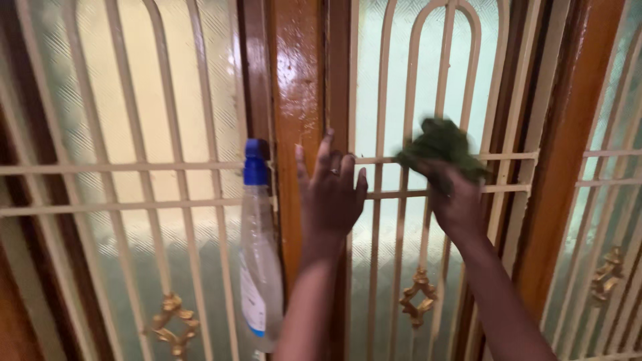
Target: The person cleans a wooden window grille with frosted glass panels using a spray bottle and a green cloth. They repeatedly spray the wooden frame and wipe it down with the cloth, working across different sections of the grille.
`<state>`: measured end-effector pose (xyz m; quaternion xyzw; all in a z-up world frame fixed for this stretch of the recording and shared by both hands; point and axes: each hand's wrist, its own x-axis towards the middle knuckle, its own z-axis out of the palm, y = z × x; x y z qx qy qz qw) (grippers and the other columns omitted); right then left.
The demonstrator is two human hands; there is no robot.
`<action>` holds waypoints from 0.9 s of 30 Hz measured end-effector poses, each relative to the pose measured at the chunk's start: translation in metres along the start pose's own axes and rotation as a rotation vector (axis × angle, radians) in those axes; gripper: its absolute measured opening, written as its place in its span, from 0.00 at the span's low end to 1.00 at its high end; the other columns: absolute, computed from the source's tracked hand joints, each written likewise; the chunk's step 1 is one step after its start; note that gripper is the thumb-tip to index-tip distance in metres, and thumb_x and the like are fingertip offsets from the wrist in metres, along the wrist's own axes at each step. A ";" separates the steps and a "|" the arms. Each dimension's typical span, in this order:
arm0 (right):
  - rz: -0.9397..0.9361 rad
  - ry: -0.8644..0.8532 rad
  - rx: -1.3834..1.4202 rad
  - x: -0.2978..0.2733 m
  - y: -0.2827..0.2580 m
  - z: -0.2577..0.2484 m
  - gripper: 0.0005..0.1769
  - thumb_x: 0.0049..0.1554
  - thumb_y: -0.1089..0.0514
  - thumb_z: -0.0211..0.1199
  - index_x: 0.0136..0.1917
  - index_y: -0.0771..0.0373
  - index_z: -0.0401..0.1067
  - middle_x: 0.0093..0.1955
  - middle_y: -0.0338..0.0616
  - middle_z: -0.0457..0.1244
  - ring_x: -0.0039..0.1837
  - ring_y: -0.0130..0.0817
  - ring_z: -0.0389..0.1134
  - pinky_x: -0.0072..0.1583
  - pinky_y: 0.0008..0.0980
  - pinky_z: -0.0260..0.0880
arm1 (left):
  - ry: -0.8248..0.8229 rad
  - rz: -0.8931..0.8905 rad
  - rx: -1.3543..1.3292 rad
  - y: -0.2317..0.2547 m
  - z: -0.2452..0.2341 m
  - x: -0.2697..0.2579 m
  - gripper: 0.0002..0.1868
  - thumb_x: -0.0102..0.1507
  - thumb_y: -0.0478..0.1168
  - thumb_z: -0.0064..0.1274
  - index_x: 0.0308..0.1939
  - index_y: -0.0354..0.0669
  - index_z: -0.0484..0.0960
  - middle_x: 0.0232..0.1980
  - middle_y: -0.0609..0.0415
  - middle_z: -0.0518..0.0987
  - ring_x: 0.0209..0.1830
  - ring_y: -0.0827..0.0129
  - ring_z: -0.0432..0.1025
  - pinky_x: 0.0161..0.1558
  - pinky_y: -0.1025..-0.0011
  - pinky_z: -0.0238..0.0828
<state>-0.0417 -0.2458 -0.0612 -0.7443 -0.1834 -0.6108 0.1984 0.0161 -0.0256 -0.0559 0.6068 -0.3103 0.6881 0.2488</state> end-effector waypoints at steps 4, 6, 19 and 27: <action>-0.043 -0.001 0.021 -0.053 0.002 0.019 0.20 0.59 0.61 0.64 0.64 0.61 0.70 0.60 0.49 0.67 0.60 0.38 0.70 0.56 0.35 0.74 | 0.022 0.023 0.042 0.003 -0.007 0.003 0.16 0.70 0.51 0.49 0.48 0.42 0.76 0.58 0.44 0.79 0.78 0.58 0.58 0.77 0.36 0.42; 0.248 -0.181 0.528 -0.036 0.019 0.052 0.24 0.63 0.59 0.64 0.70 0.66 0.65 0.63 0.53 0.64 0.61 0.44 0.66 0.58 0.41 0.71 | 0.005 0.009 0.020 0.005 -0.010 0.004 0.19 0.70 0.55 0.50 0.46 0.41 0.76 0.56 0.45 0.79 0.76 0.57 0.60 0.77 0.37 0.44; -0.258 0.301 -0.335 0.196 -0.018 0.089 0.28 0.75 0.41 0.44 0.77 0.60 0.65 0.69 0.58 0.65 0.68 0.55 0.66 0.67 0.47 0.64 | 0.007 0.030 0.109 -0.002 -0.001 -0.004 0.10 0.65 0.37 0.50 0.50 0.47 0.78 0.58 0.54 0.79 0.76 0.62 0.62 0.78 0.39 0.46; -0.671 0.161 -0.544 0.065 -0.051 0.032 0.07 0.71 0.54 0.56 0.58 0.56 0.72 0.51 0.50 0.69 0.55 0.50 0.73 0.60 0.48 0.74 | 0.034 -0.005 -0.044 -0.003 0.000 -0.008 0.07 0.64 0.37 0.53 0.45 0.44 0.77 0.56 0.48 0.78 0.69 0.57 0.66 0.76 0.36 0.49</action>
